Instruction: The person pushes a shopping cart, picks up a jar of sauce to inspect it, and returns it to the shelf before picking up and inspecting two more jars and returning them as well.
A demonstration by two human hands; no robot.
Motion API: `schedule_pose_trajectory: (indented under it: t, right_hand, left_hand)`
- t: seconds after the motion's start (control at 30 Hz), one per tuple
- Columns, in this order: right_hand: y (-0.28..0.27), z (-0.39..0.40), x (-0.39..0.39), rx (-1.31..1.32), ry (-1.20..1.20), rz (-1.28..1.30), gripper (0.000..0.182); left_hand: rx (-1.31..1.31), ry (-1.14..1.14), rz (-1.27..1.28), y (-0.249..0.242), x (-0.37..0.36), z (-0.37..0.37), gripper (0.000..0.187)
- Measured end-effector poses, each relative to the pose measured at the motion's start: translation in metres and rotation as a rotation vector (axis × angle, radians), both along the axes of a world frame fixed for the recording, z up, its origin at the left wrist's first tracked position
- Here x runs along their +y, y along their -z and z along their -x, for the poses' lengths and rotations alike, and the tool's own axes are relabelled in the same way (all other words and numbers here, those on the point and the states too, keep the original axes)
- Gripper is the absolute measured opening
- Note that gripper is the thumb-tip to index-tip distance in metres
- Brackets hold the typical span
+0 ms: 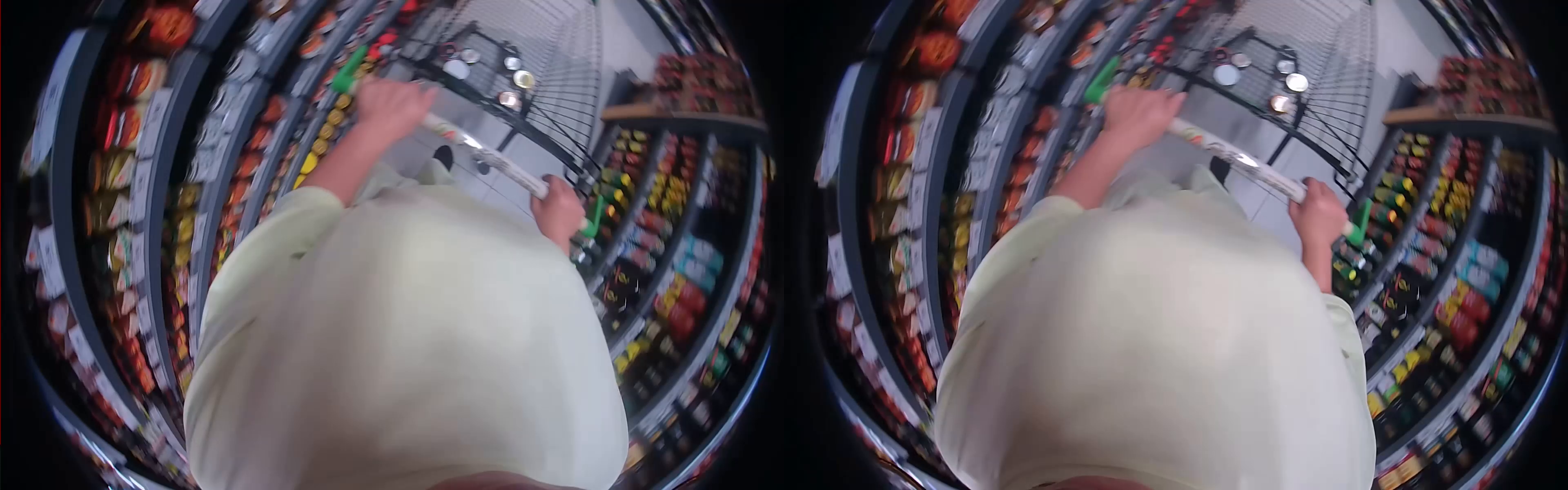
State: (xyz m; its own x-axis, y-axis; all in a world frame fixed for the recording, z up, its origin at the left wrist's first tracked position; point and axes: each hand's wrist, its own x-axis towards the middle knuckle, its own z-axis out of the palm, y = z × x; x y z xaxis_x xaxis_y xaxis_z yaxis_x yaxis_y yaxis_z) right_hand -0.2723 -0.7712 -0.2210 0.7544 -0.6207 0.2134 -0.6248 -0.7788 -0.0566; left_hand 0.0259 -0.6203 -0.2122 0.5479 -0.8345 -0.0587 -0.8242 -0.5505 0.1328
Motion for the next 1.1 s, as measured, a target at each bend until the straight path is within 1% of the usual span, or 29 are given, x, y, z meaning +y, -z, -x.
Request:
schedule_pose_trajectory:
  t: [0.07,0.1,0.17,0.27,0.4,0.47,0.53,0.8,0.87,0.9,0.97,1.1]
  right_hand:
    - [0.000,0.004,0.006,-0.043,0.011,0.004,0.020]
    - [-0.001,0.006,0.010,-0.047,0.022,-0.008,0.019]
    - [0.002,0.012,0.018,-0.076,0.038,0.008,0.018]
    - [0.003,0.016,0.031,-0.107,0.048,0.009,0.016]
    - [0.001,0.024,0.051,-0.089,0.078,-0.020,0.015]
    - [0.001,0.029,0.061,-0.054,0.107,-0.059,0.016]
    - [0.003,0.032,0.067,-0.116,0.068,0.024,0.016]
    - [-0.003,0.052,0.083,-0.057,0.062,-0.034,0.015]
    - [-0.006,0.058,0.082,-0.025,0.062,-0.046,0.015]
    - [-0.006,0.060,0.081,-0.022,0.057,-0.048,0.015]
    - [-0.006,0.063,0.078,-0.030,0.066,-0.032,0.015]
    - [-0.008,0.065,0.071,-0.031,0.059,-0.044,0.015]
  left_hand:
    - [-0.030,0.039,0.023,0.004,0.005,0.002,0.049]
    - [-0.033,0.073,0.041,-0.002,0.006,0.004,0.049]
    - [0.013,0.066,-0.095,-0.014,0.011,0.008,0.050]
    - [-0.011,0.080,-0.131,-0.019,0.020,0.013,0.049]
    - [0.026,0.073,-0.156,-0.023,0.031,0.018,0.048]
    - [0.006,0.105,-0.075,-0.021,0.040,0.020,0.048]
    - [0.028,0.115,-0.091,-0.019,0.045,0.023,0.048]
    - [-0.021,0.166,-0.152,-0.022,0.059,0.041,0.052]
    - [0.106,0.170,-0.185,-0.026,0.057,0.044,0.052]
    - [0.110,0.164,-0.186,-0.023,0.058,0.043,0.052]
    - [0.268,0.284,-0.009,-0.016,0.060,0.041,0.051]
    - [0.347,0.354,0.003,-0.018,0.050,0.032,0.050]
